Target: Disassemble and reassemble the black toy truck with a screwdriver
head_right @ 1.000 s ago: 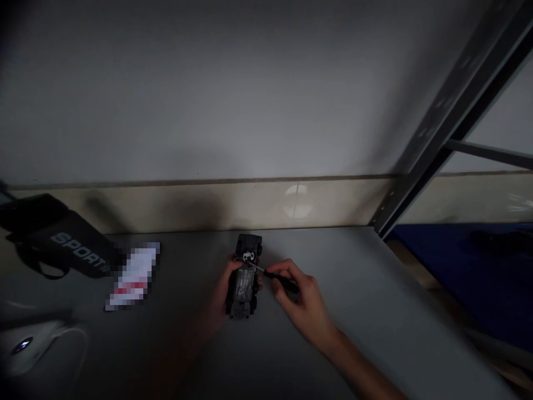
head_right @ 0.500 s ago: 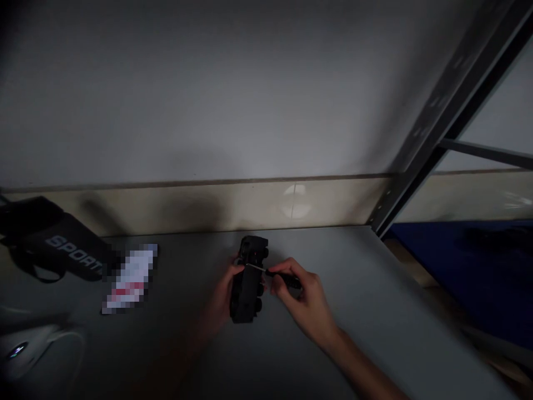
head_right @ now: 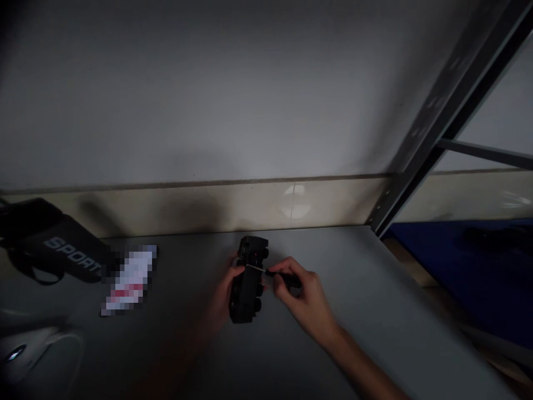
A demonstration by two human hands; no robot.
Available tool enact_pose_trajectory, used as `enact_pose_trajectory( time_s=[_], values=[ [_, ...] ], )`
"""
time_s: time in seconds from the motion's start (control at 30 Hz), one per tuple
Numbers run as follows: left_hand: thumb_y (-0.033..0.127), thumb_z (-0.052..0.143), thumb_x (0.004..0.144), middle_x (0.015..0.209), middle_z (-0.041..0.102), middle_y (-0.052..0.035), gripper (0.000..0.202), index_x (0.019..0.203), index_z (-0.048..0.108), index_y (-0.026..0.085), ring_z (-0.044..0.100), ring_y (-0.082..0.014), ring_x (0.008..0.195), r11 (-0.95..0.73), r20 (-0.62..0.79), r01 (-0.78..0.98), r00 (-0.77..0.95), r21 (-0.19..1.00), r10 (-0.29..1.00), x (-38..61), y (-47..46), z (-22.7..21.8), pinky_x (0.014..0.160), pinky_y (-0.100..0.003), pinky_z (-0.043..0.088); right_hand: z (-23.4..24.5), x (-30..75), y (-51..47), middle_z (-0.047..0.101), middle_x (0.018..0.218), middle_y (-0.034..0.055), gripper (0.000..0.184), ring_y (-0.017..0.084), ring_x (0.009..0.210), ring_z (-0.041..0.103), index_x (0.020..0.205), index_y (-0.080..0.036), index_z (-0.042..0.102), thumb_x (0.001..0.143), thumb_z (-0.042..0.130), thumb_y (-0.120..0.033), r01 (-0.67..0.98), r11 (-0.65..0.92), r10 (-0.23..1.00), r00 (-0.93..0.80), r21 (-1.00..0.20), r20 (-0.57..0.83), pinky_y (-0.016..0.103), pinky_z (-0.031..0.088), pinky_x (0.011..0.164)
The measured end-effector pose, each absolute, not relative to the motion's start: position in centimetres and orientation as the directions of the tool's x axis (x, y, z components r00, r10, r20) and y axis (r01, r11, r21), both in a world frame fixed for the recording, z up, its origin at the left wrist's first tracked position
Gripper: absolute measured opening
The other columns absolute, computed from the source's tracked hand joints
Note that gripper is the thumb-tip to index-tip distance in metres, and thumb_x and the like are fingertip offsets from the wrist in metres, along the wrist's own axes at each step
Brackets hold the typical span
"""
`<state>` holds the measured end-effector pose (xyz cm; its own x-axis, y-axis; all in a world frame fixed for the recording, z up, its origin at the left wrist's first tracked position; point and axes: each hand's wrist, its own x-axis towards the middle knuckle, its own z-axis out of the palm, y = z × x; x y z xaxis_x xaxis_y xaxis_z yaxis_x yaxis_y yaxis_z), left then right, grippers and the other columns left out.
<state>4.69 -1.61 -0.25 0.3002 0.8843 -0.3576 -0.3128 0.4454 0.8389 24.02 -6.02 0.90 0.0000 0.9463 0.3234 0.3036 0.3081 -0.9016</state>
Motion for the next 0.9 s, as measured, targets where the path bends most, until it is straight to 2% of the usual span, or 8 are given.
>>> enact_pose_trajectory(
  time_s=[0.13,0.2,0.33,0.4,0.5,0.63,0.73,0.9],
  values=[
    [0.052,0.076,0.084,0.089,0.078,-0.0054,0.081,0.152,0.038,0.028,0.080,-0.0297,0.078,0.294,-0.231,-0.280,0.235,0.914,0.944,4.6,-1.7,-0.4,0.055,-0.031,0.057,1.1,24.2,-6.1,0.067,0.061,-0.0033,0.023,0.020,0.064,0.066,0.114,-0.023,0.061,0.106,0.058,-0.044,0.273,0.238,0.967,0.022,-0.932,0.254,0.027,0.048,0.060],
    [0.055,0.077,0.085,0.091,0.079,-0.0062,0.081,0.151,0.039,0.027,0.080,-0.0297,0.081,0.238,-0.184,-0.245,0.224,0.940,0.957,4.5,-1.6,-0.4,0.057,-0.030,0.058,1.1,24.2,-6.0,0.065,0.059,-0.0042,0.026,0.019,0.062,0.064,0.111,-0.023,0.060,0.108,0.057,-0.049,0.261,0.224,0.969,0.042,-0.939,0.243,0.027,0.047,0.061],
    [0.053,0.082,0.083,0.093,0.078,-0.0046,0.078,0.146,0.044,0.027,0.079,-0.0253,0.077,0.133,-0.110,-0.178,0.135,0.975,0.985,4.4,-1.7,-0.1,0.063,-0.030,0.059,0.6,24.2,-5.5,0.066,0.077,-0.0001,0.029,0.018,0.073,0.063,0.097,-0.023,0.063,0.107,0.057,-0.050,0.300,0.270,0.940,0.124,-0.915,0.317,0.027,0.048,0.071],
    [0.052,0.083,0.083,0.093,0.077,-0.0040,0.077,0.146,0.046,0.026,0.078,-0.0234,0.074,0.096,-0.083,-0.143,0.091,0.985,0.992,4.4,-1.8,0.1,0.061,-0.029,0.058,0.2,24.2,-5.2,0.065,0.080,-0.0004,0.027,0.018,0.075,0.062,0.101,-0.023,0.064,0.106,0.061,-0.048,0.312,0.283,0.928,0.150,-0.907,0.341,0.027,0.047,0.072],
    [0.052,0.082,0.084,0.092,0.076,-0.0027,0.074,0.145,0.048,0.027,0.077,-0.0215,0.073,0.068,-0.065,-0.092,0.034,0.993,0.997,4.3,-2.0,0.2,0.058,-0.026,0.055,-0.6,24.1,-4.9,0.061,0.073,-0.0028,0.027,0.018,0.070,0.060,0.105,-0.022,0.064,0.106,0.061,-0.049,0.307,0.275,0.939,0.119,-0.911,0.323,0.027,0.046,0.071],
    [0.053,0.081,0.086,0.093,0.076,-0.0016,0.074,0.147,0.046,0.030,0.077,-0.0206,0.074,0.032,-0.032,-0.008,-0.019,0.999,0.999,3.8,-1.8,-0.3,0.059,-0.026,0.054,-1.6,23.8,-4.6,0.061,0.076,-0.0025,0.032,0.017,0.068,0.059,0.108,-0.022,0.064,0.109,0.055,-0.052,0.296,0.252,0.956,0.072,-0.921,0.285,0.027,0.045,0.067],
    [0.052,0.077,0.089,0.097,0.076,-0.0024,0.071,0.148,0.043,0.030,0.076,-0.0199,0.078,0.005,-0.004,0.047,-0.021,0.999,1.000,3.5,-1.6,-0.5,0.062,-0.026,0.055,-2.0,23.8,-4.4,0.057,0.073,-0.0044,0.033,0.017,0.064,0.056,0.112,-0.022,0.063,0.106,0.060,-0.055,0.275,0.247,0.960,0.064,-0.929,0.274,0.026,0.044,0.061],
    [0.052,0.081,0.085,0.092,0.076,-0.0015,0.074,0.147,0.046,0.031,0.075,-0.0199,0.077,0.046,-0.044,0.041,-0.045,0.998,0.998,3.7,-2.1,0.2,0.058,-0.024,0.050,-2.0,23.9,-4.1,0.067,0.085,0.0015,0.030,0.019,0.078,0.065,0.098,-0.023,0.066,0.104,0.065,-0.052,0.275,0.335,0.921,0.107,-0.901,0.375,0.028,0.050,0.072]
  ],
)
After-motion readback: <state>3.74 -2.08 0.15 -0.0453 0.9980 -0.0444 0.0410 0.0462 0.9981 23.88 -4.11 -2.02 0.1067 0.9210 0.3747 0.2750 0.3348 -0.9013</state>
